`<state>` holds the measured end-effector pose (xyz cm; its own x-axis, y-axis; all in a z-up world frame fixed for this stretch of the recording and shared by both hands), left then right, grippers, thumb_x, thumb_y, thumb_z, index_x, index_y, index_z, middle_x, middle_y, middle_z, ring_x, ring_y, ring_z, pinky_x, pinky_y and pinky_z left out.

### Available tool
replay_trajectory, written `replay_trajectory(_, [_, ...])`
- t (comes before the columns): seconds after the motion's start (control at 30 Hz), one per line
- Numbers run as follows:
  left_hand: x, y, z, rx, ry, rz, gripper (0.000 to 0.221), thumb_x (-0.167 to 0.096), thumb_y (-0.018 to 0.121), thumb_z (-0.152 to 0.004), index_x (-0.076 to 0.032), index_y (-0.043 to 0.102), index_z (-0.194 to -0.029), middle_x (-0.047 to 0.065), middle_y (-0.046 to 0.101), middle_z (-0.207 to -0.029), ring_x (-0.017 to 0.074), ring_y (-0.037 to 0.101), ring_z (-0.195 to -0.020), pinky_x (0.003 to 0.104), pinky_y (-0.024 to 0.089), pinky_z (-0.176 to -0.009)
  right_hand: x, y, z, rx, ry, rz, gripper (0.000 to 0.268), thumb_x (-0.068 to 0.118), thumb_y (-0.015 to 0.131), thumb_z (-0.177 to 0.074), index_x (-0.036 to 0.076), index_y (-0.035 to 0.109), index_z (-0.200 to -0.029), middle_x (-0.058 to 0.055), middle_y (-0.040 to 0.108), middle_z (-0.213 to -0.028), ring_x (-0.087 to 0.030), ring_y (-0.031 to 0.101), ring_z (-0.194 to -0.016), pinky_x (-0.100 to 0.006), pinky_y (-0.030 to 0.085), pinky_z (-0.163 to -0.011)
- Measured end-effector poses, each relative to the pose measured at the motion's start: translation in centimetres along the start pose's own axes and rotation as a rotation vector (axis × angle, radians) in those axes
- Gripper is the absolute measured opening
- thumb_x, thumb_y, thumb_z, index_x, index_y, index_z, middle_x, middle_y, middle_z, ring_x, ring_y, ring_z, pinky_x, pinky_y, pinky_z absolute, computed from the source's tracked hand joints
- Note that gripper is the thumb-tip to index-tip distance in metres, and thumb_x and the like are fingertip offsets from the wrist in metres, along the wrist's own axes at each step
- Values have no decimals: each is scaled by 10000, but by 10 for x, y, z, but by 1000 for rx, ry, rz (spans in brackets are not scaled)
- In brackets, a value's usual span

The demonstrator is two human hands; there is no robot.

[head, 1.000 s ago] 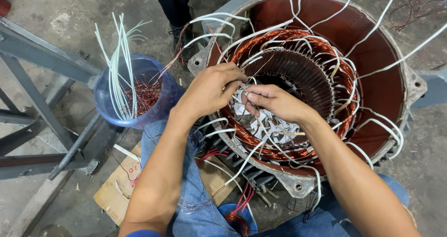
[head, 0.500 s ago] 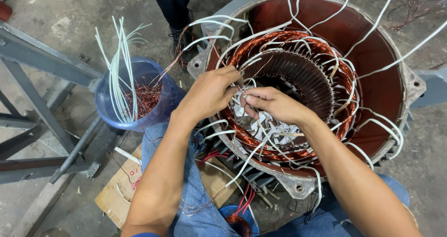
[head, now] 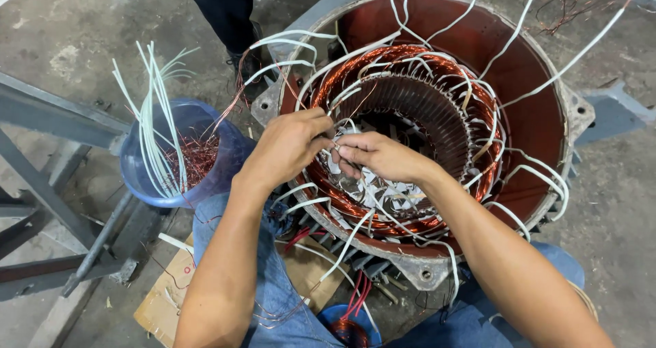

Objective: Wiring and insulating an electric motor stator using sleeves and zip ties

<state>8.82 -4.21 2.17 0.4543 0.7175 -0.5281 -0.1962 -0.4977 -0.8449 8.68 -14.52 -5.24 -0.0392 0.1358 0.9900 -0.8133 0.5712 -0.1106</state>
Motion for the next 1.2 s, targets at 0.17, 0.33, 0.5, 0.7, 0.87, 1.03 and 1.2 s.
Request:
replay_trajectory(0.17, [-6,-9,1,-60,17,0,218,-93,784,-967,-57,788,-1181,82,742,-1016,291,746,-993,426,594,-846,-7,-2,-3,-25,-8,-21,298,142,477,-1159,47,760,-1161,-48,702,-767,-136,651,-689,-316,480,-758])
replay_trajectory(0.33, [-10,-43,5,-269,0,259,231,-49,766,-984,-18,762,-1213,162,731,-1151,318,728,-1103,418,614,-917,2,-13,2,-99,44,-71,311,136,460,-1165,54,750,-1088,-77,735,-794,-145,681,-686,-267,433,-635])
replay_trajectory(0.5, [60,-15,12,-373,-312,683,253,-188,705,-1096,16,744,-1240,221,752,-1089,288,772,-883,372,678,-719,16,-16,8,-149,59,-123,287,134,471,-1155,53,741,-1100,-104,760,-841,-139,705,-697,-222,389,-571])
replay_trajectory(0.7, [50,23,-3,-345,-396,911,272,-191,760,-1040,29,786,-1197,197,797,-1050,262,759,-973,397,668,-807,4,-14,4,-142,68,-177,311,131,461,-1157,2,737,-1220,-146,782,-887,-154,735,-715,-203,398,-546])
replay_trajectory(0.87, [47,39,-5,-364,-493,1162,411,-301,705,-1076,54,757,-1276,240,769,-1151,331,719,-1094,530,599,-997,-11,-28,3,-178,28,-292,289,127,479,-1161,-22,712,-1247,-160,768,-909,-161,735,-744,-223,500,-615])
replay_trajectory(1.03, [62,58,-7,-359,-535,1261,284,-249,678,-1089,2,794,-1155,134,750,-1027,213,687,-969,363,603,-893,6,-15,6,-157,44,-203,314,149,474,-1163,-27,728,-1219,-151,763,-885,-160,752,-729,-194,448,-555])
replay_trajectory(1.2, [56,44,-7,-372,-495,1164,220,-225,698,-1067,-37,808,-1039,118,735,-889,180,646,-754,276,524,-656,-3,-22,4,-197,55,-103,285,196,562,-1142,30,772,-1240,-111,796,-976,-139,693,-891,-264,541,-773])
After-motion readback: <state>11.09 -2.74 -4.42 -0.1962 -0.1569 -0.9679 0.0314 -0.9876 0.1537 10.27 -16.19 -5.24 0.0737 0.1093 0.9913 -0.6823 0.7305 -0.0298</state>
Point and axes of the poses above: each hand's wrist, its own z-axis away from the middle knuckle, its own y-axis out of the palm, x = y × z, the point moved 10 cm from there along -z, towards the middle knuckle
